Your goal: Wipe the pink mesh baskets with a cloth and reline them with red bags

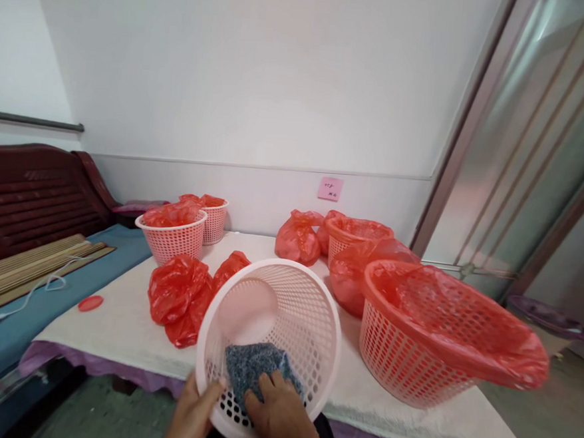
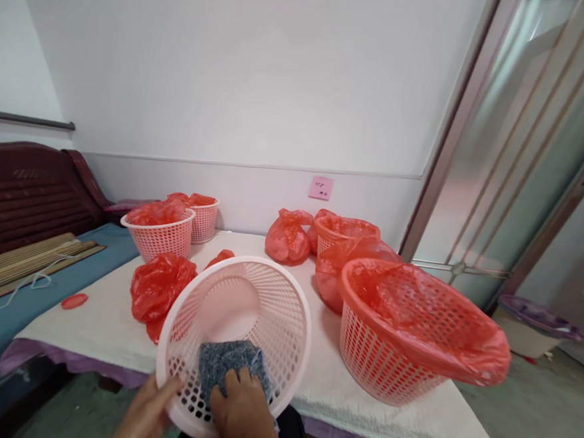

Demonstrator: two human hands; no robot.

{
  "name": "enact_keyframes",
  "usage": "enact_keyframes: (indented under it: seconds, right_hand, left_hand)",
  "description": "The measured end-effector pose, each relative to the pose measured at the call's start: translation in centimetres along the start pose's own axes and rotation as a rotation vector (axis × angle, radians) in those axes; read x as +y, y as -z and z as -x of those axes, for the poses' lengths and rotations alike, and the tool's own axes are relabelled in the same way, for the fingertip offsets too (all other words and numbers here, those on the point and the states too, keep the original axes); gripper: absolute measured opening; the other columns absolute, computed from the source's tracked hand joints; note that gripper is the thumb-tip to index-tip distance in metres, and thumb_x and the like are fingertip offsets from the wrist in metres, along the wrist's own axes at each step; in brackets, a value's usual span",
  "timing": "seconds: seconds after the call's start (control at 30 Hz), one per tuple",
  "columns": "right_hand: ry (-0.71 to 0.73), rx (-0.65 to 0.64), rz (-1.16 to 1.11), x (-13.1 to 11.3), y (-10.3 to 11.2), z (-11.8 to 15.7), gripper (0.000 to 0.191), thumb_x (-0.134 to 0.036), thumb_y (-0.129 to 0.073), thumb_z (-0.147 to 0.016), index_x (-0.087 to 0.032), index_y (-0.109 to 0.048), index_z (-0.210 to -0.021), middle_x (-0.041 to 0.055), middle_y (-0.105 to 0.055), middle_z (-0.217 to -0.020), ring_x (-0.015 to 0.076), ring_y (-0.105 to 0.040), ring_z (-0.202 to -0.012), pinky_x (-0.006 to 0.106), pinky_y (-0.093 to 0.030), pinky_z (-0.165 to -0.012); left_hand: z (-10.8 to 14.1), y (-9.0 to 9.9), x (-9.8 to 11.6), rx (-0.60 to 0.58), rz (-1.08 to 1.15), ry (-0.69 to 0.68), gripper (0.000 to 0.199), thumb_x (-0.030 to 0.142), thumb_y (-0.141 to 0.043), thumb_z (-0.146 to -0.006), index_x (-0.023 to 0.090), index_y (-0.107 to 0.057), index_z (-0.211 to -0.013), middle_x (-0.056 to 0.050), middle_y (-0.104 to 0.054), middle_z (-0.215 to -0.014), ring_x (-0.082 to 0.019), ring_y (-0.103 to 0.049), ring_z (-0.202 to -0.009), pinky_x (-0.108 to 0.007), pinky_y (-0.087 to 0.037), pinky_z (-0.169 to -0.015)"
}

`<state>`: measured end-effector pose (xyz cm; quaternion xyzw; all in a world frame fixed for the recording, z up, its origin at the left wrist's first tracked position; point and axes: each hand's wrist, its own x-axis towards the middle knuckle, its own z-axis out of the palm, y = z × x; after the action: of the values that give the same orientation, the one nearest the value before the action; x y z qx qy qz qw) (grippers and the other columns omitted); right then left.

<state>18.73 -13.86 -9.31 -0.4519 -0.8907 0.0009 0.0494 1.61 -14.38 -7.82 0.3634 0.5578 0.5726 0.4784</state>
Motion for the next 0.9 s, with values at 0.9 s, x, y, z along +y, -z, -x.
enact_keyframes:
  seconds: [0.9]
  right_hand:
    - [0.159,-0.221,-0.122,4.9,7.1,-0.2,0.037,-0.031,-0.070,-0.068,-0.019,-0.070,-0.103,0.0122,-0.064,-0.110,0.0308,-0.058,-0.103,0.045,-0.045,-0.093]
  left_hand:
    - [-10.3,-3.7,20.9,-0.557,-1.474,-0.880,0.030,0.041,-0.040,-0.091,0.020,-0.062,-0.092,-0.007,-0.069,-0.084,-0.023,-0.063,-0.076,-0.030,-0.039,-0.064]
